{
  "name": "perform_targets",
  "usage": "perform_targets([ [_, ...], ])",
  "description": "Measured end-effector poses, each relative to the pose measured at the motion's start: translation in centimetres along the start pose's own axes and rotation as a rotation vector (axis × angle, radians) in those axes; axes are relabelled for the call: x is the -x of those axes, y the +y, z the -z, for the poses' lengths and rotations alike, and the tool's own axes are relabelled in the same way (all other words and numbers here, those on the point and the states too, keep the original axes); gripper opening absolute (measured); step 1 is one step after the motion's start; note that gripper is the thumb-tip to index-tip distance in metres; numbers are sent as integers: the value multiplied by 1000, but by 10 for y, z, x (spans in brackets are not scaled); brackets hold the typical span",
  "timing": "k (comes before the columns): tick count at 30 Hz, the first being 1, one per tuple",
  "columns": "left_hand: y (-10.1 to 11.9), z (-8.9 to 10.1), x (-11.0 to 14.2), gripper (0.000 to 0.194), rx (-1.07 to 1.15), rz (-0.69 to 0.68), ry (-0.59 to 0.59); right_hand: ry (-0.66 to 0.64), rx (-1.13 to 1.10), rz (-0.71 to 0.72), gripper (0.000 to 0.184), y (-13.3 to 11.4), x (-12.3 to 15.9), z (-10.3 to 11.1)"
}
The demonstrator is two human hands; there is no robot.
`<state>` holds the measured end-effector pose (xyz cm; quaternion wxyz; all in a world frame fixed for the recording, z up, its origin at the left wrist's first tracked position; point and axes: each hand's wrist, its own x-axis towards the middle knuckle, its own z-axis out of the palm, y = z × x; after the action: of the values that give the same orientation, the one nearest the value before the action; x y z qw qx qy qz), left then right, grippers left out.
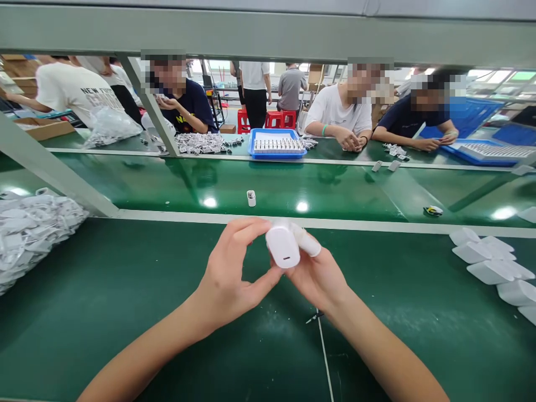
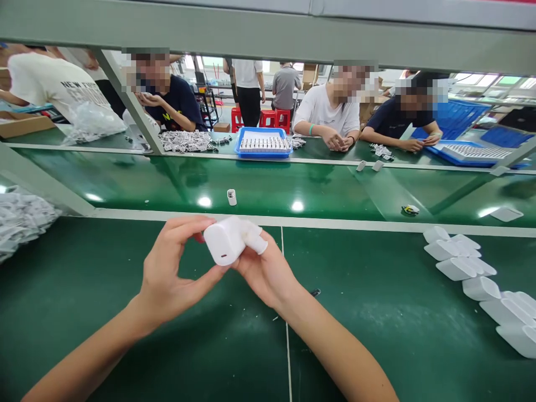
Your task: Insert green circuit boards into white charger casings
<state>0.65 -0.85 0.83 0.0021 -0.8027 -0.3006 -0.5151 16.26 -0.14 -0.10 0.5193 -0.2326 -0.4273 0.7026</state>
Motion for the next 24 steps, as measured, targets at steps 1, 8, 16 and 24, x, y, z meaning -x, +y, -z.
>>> perform_targets([
  [1,3,2,-1,52,-22,-2,5,-1,-114,-76,24,3,0,-2],
  [8,15,14,-2,47,-75,-19,5,28,-229,-191,32,10,9,-15],
  [16,18,15,-5,49,-21,-114,23,-103,-161,-153,32,6,12,-13],
  [24,-1,33,4,49,-330,88,-607,275,855,27,57,-4,-31,46],
])
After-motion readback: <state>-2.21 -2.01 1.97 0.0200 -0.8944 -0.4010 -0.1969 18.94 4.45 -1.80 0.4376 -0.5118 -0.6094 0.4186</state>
